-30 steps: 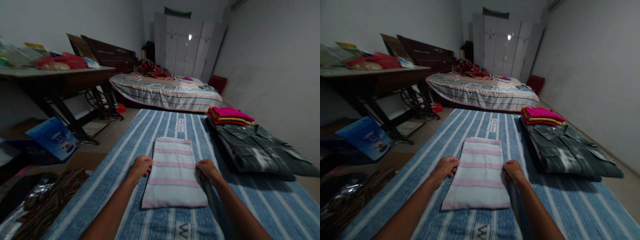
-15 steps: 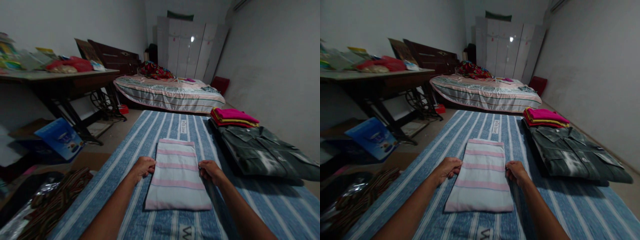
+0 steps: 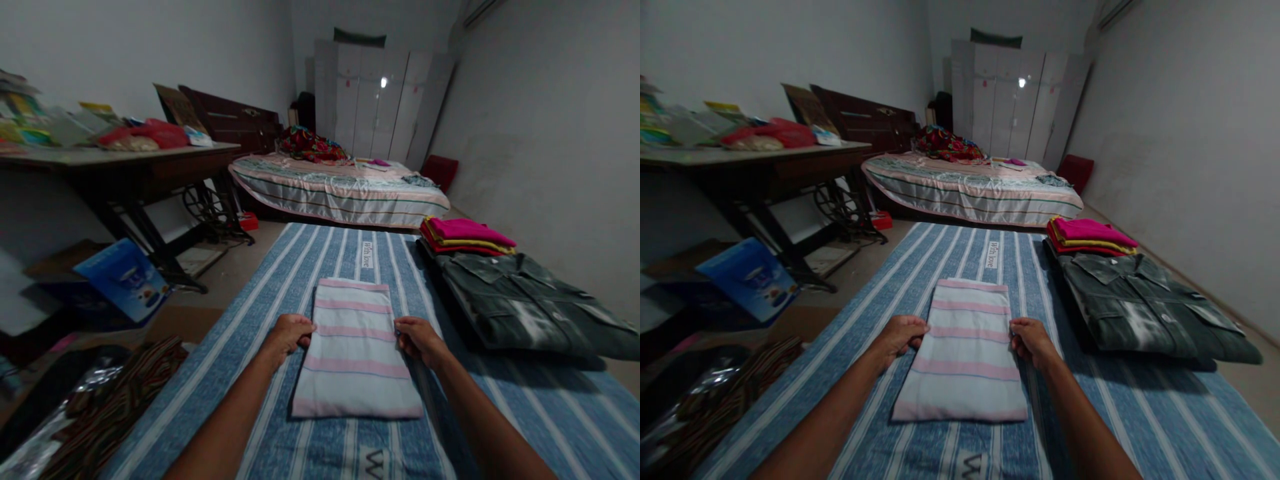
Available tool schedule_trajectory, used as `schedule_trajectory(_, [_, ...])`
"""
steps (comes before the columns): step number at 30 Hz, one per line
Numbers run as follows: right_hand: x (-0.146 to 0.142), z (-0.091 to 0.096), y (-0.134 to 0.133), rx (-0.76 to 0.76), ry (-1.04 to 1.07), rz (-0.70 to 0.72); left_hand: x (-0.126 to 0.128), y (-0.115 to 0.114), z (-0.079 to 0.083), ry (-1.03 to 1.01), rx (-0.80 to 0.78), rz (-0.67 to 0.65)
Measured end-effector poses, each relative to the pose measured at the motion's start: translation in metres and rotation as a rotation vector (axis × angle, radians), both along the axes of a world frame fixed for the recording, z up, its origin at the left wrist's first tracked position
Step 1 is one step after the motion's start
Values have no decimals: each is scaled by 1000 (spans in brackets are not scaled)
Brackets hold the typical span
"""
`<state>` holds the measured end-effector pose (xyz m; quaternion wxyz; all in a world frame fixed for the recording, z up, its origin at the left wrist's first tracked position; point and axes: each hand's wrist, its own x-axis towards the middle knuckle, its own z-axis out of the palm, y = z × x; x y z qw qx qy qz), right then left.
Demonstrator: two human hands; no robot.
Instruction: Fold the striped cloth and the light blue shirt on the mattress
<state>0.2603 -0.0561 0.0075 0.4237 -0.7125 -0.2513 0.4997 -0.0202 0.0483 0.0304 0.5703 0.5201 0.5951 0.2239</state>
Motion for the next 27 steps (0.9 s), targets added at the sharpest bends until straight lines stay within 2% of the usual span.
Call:
schedule_trajectory(12, [6,-5,5,-64,-81,137,1,-3,1,22,40,29])
schedule_trajectory(22, [4,0,6,85,-477,49,4,-3,-3,34,91,72])
schedule_trajectory(27, [3,-8,4,69,-480,28,6,-5,-2,29,137,97])
